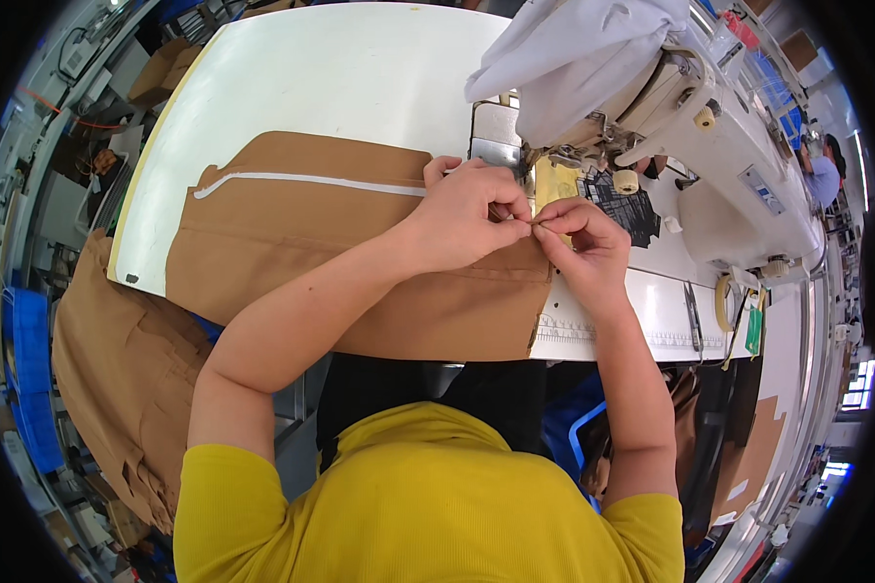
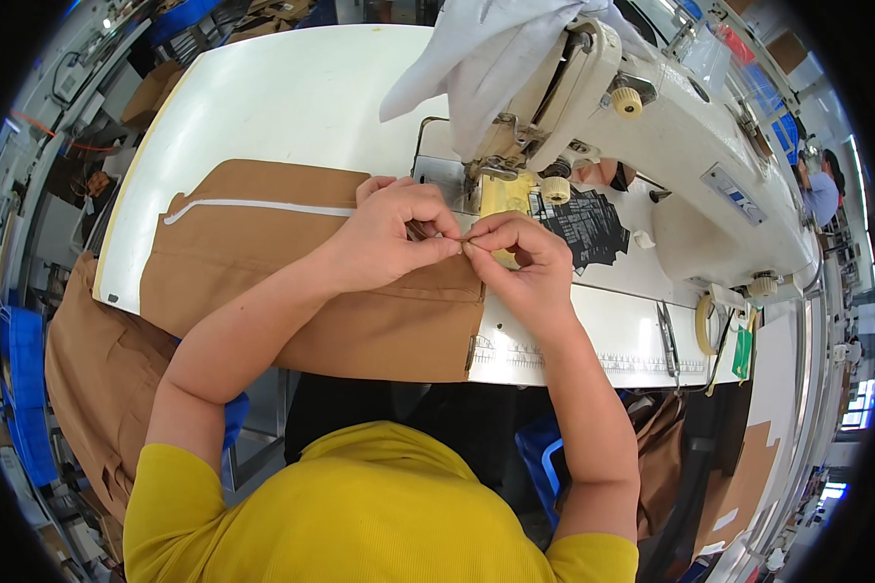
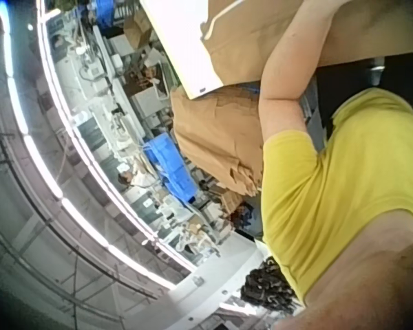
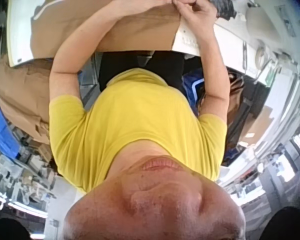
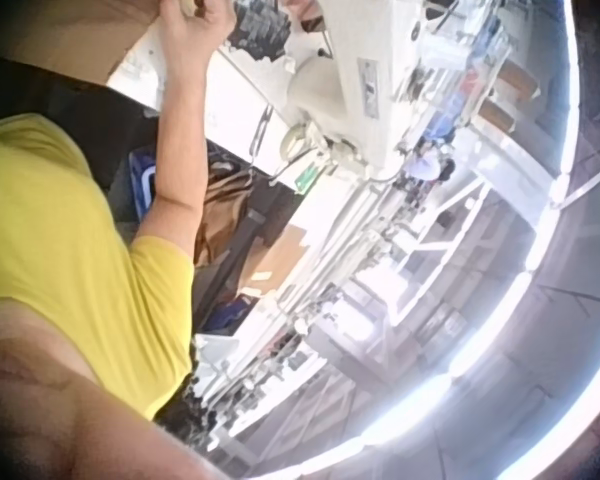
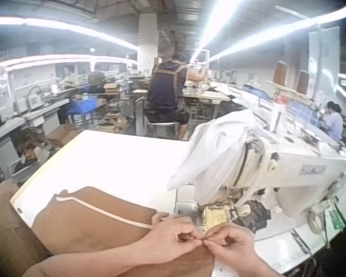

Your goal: The person sews brand labels and white trim onto brown fabric pieces using an industrial sewing machine.

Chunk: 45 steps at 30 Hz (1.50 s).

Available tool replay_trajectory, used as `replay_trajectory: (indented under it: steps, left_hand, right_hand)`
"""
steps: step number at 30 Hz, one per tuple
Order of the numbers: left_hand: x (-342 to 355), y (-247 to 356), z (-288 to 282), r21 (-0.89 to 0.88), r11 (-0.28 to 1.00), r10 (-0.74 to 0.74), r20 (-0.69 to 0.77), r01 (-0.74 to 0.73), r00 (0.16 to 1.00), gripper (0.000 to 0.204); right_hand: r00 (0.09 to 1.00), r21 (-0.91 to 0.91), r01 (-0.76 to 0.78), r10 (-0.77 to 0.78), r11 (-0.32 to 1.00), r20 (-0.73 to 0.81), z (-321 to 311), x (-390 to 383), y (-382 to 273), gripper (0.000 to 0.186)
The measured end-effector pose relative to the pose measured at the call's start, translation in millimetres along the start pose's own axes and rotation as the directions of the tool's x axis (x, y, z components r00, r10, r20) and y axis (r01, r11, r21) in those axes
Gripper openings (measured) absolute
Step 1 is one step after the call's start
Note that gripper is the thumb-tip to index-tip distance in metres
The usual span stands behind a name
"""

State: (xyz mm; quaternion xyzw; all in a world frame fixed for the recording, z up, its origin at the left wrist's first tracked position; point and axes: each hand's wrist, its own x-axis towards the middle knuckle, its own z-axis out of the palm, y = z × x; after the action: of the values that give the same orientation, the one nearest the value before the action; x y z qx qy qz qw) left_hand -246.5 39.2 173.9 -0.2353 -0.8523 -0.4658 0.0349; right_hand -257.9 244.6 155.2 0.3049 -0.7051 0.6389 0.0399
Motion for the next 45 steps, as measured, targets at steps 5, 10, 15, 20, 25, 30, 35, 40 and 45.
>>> replay_trajectory:
  steps: [5, 10, 15, 20, 25, 30, 35, 40, 45]
  left_hand:
    - [1, 0, 1, 0.018, 1.000, -0.003, 0.020, 0.003, 1.000, 0.006]
    - [2, -1, -2, 0.012, 1.000, -0.001, 0.051, 0.000, 0.999, 0.006]
    - [3, -3, -4, 0.003, 1.000, 0.013, 0.068, -0.013, 0.998, 0.007]
    - [4, -2, -6, 0.027, 0.999, 0.028, 0.092, -0.031, 0.995, 0.007]
    - [8, -1, -7, 0.026, 1.000, 0.005, 0.114, -0.008, 0.993, 0.009]
    - [9, 2, -7, -0.052, 0.997, -0.043, 0.139, 0.050, 0.989, 0.009]
    - [10, 2, -15, 0.213, 0.972, 0.117, -0.055, -0.103, 0.992, 0.011]
    - [19, -4, -33, -0.007, 1.000, 0.023, -0.019, -0.023, 1.000, 0.012]
    - [21, 0, -31, -0.117, 0.991, 0.057, -0.039, -0.062, 0.998, 0.011]
  right_hand:
    - [0.975, 0.127, -0.222, 0.219, 0.967, 0.035, -6, 0, -2, 0.009]
    - [0.966, 0.186, -0.257, 0.254, 0.948, 0.036, -10, 2, -5, 0.009]
    - [0.957, 0.153, -0.287, 0.278, 0.946, 0.076, -13, 3, -1, 0.007]
    - [0.982, 0.098, -0.184, 0.180, 0.978, 0.054, -9, 2, 1, 0.005]
    - [0.976, 0.092, -0.219, 0.219, 0.971, 0.008, -4, 1, 0, 0.005]
    - [0.985, 0.071, -0.167, 0.169, 0.983, -0.021, -2, -1, 0, 0.004]
    - [0.974, 0.135, -0.163, 0.182, 0.977, -0.135, 14, -10, -12, 0.016]
    - [0.969, -0.003, -0.166, 0.162, 0.986, -0.185, 35, -38, -22, 0.022]
    - [0.945, -0.268, -0.105, 0.012, 0.958, -0.327, 45, -44, -24, 0.025]
